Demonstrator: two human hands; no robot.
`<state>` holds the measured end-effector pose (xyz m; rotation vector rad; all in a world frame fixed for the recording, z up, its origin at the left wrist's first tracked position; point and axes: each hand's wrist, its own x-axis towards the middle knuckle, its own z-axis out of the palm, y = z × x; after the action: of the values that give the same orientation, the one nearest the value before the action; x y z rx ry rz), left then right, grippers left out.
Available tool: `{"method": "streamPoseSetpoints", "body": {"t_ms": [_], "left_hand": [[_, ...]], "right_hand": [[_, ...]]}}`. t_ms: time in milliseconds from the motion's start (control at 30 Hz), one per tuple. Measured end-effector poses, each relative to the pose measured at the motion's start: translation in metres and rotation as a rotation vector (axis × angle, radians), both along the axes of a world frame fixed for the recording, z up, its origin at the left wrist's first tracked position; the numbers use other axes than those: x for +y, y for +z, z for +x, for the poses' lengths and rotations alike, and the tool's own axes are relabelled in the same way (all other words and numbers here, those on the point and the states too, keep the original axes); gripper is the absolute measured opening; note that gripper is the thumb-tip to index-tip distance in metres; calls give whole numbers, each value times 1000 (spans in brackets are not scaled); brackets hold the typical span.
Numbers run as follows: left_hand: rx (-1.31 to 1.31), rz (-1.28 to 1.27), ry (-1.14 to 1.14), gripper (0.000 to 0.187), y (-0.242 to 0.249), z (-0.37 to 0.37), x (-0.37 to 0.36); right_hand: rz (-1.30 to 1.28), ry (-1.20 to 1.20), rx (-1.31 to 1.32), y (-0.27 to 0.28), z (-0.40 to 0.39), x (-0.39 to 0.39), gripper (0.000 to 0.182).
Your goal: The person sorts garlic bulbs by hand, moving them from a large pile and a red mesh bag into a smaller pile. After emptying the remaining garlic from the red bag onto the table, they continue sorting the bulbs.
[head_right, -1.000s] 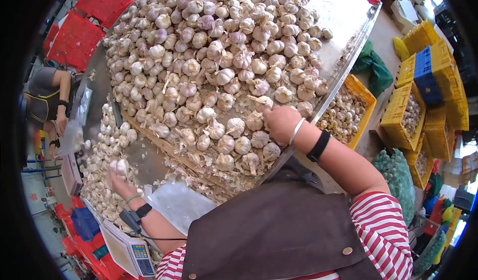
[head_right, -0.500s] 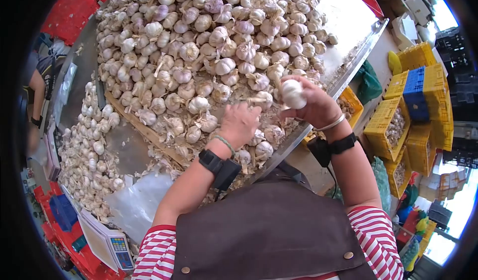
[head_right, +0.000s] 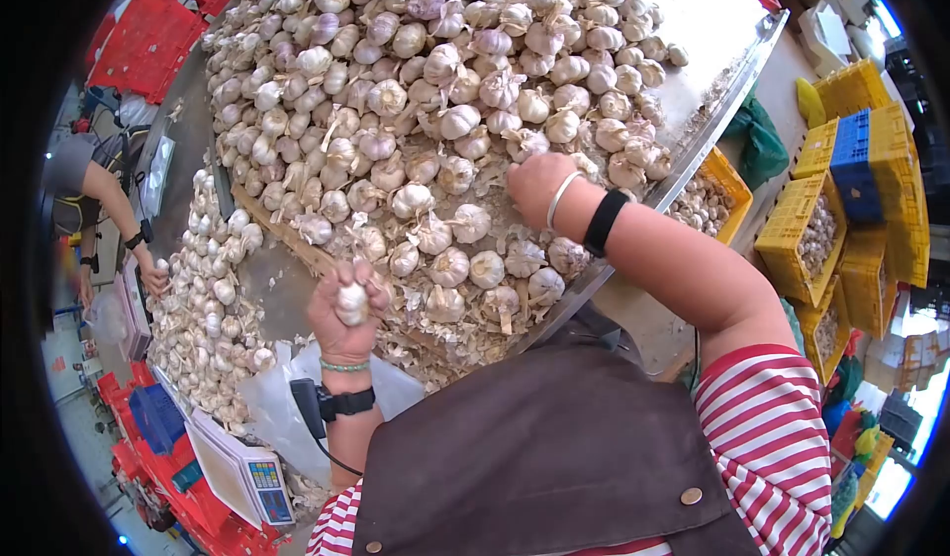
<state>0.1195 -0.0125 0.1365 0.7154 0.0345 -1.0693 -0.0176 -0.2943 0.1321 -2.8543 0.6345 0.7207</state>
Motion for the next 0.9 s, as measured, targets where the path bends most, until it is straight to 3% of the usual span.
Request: {"method": "streamPoseSetpoints", "body": {"t_ms": [33, 100, 167, 200, 267, 367, 400, 433, 467, 500, 567, 600, 633, 700, 733, 767, 833, 867, 900], "left_hand": [[1, -1, 7, 29, -8, -7, 3], [-6, -126, -196, 37, -26, -21, 5], [12, 87, -313, 65, -19, -42, -2], [19, 82, -305, 65, -13, -52, -9], [299, -39, -424, 85, -4, -65, -26], [338, -124, -305, 88, -3, -72, -30], [474, -21, -144, 80, -18, -71, -20], [471, -23, -144, 80, -28, -65, -15], [498, -197, -90, 76, -34, -59, -9], [519, -372, -34, 72, -37, -49, -2], [395, -515, -80, 65, -36, -15, 24], [380, -608, 35, 63, -12, 26, 55], [139, -625, 98, 60, -10, 54, 81], [-172, -421, 254, 63, 17, 100, 139], [-257, 14, 694, 68, 15, 122, 172], [-262, 14, 689, 68, 18, 128, 179], [-789, 1093, 1071, 68, 25, 132, 186], [-909, 1070, 1098, 61, 18, 133, 182], [-938, 1060, 981, 54, 28, 118, 158]], "right_hand": [[-1, 7, 1, 2, 1, -5, 26], [68, 12, 83, 13, 5, -18, 29], [85, -31, 13, 29, 5, -11, 34], [205, -84, -65, 38, 7, -2, 37], [474, -96, -245, 51, 9, 22, 41], [820, 93, -446, 65, 14, 69, 47], [892, 151, -533, 71, 14, 77, 50], [966, 210, -619, 74, 14, 82, 54], [1017, 172, -607, 74, 15, 80, 56], [960, 174, -807, 66, 14, 79, 52], [1005, -101, -676, 66, 11, 65, 45], [702, -5, -468, 54, 2, 53, 42], [394, 79, -259, 38, -8, 43, 38], [292, 124, 102, 29, -15, 44, 35], [292, 119, 97, 20, -20, 46, 35], [299, 157, 66, 9, -25, 49, 35], [310, 204, 32, -7, -28, 54, 35], [285, 218, -4, -13, -27, 56, 36], [260, 235, -36, -16, -25, 58, 37]]}}
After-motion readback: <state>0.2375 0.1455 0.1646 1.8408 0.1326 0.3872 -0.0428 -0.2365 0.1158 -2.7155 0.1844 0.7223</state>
